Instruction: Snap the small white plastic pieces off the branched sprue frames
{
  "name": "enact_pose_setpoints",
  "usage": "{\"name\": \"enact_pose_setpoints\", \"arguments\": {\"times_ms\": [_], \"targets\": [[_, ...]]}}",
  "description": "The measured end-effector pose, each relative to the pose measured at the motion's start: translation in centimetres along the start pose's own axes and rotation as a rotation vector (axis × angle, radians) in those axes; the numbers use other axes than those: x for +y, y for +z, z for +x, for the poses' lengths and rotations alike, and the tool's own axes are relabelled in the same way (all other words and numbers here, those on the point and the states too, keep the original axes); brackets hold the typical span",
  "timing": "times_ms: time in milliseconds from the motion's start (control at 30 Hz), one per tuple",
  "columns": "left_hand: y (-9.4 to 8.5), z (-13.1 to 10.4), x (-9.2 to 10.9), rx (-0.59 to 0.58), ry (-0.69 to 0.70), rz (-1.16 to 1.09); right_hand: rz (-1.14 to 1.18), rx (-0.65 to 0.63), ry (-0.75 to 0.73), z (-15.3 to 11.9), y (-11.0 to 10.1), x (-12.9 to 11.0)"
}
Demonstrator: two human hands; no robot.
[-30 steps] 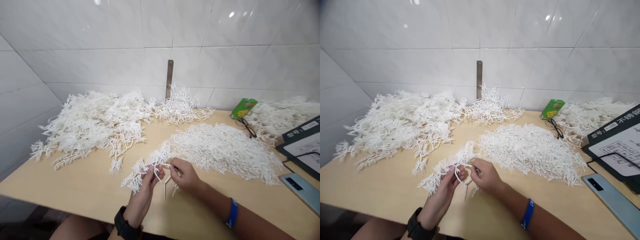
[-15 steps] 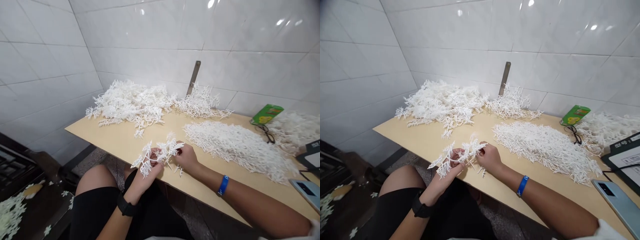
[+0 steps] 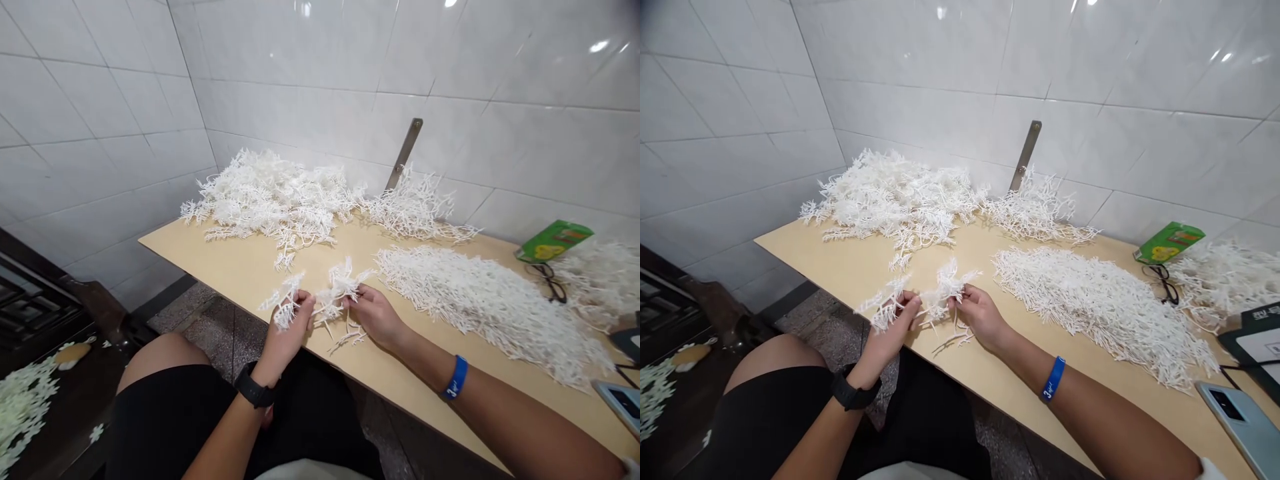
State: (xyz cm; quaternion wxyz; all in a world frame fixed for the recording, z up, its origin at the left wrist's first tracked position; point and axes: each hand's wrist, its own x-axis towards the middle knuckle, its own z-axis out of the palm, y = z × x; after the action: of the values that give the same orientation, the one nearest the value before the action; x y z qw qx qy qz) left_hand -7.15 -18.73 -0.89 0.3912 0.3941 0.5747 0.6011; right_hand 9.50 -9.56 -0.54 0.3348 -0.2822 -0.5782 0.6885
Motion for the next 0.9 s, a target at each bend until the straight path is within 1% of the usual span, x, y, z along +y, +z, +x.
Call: {"name": "enact_pose_setpoints", "arguments": {"times_ms": [67, 100, 133, 200, 267, 367, 433, 467, 500, 567, 667, 767, 833, 900], "targets": [[-0.4, 0.3, 0.1, -0.094, -0.093, -0.149, 0.132, -0.016, 0.014, -0.1, 0.0, -0.4], [-0.6, 0.5, 0.1, -0.107, -0.132, -0.247, 0.174, -0.028, 0.025, -0.1, 0.0, -0.6], [-0.8, 0.8, 0.1, -0.096, -0.159, -0.346, 0.204, -0.037, 0.037, -0.1, 0.0, -0.8], [-1.2, 1.1, 0.3, -0.037, -0.204, -0.513, 0.239, -0.065, 0.064, -0.2, -0.1, -1.0], [-1.7, 1.2, 0.5, -0.006, -0.258, -0.641, 0.257, -0.129, 0.099, -0.2, -0.3, -0.9], [-2.2, 1.1, 1.1, -0.046, -0.345, -0.879, 0.255, -0.201, 0.152, -0.6, -0.5, -0.4], [-2.6, 0.8, 1.5, -0.066, -0.367, -1.036, 0.21, -0.213, 0.185, -0.9, -0.6, 0.0], [-2.7, 0.7, 1.6, -0.06, -0.36, -1.08, 0.187, -0.21, 0.197, -1.0, -0.7, 0.1], [-2.9, 0.7, 1.7, -0.048, -0.342, -1.093, 0.177, -0.2, 0.204, -1.0, -0.8, 0.1], [-3.3, 0.6, 1.7, -0.026, -0.298, -1.026, 0.23, -0.141, 0.205, -0.9, -0.9, 0.0], [-3.8, 0.7, 1.8, 0.0, -0.283, -0.792, 0.435, -0.053, 0.183, -0.3, -1.3, -0.5], [-4.0, 0.9, 1.9, -0.012, -0.328, -0.575, 0.568, -0.051, 0.177, 0.3, -1.6, -0.7], [-4.0, 0.8, 1.9, 0.009, -0.35, -0.55, 0.595, -0.048, 0.181, 0.5, -1.7, -0.6], [-4.0, 0.6, 1.9, 0.061, -0.374, -0.628, 0.621, -0.029, 0.188, 0.3, -1.7, -0.6]]}}
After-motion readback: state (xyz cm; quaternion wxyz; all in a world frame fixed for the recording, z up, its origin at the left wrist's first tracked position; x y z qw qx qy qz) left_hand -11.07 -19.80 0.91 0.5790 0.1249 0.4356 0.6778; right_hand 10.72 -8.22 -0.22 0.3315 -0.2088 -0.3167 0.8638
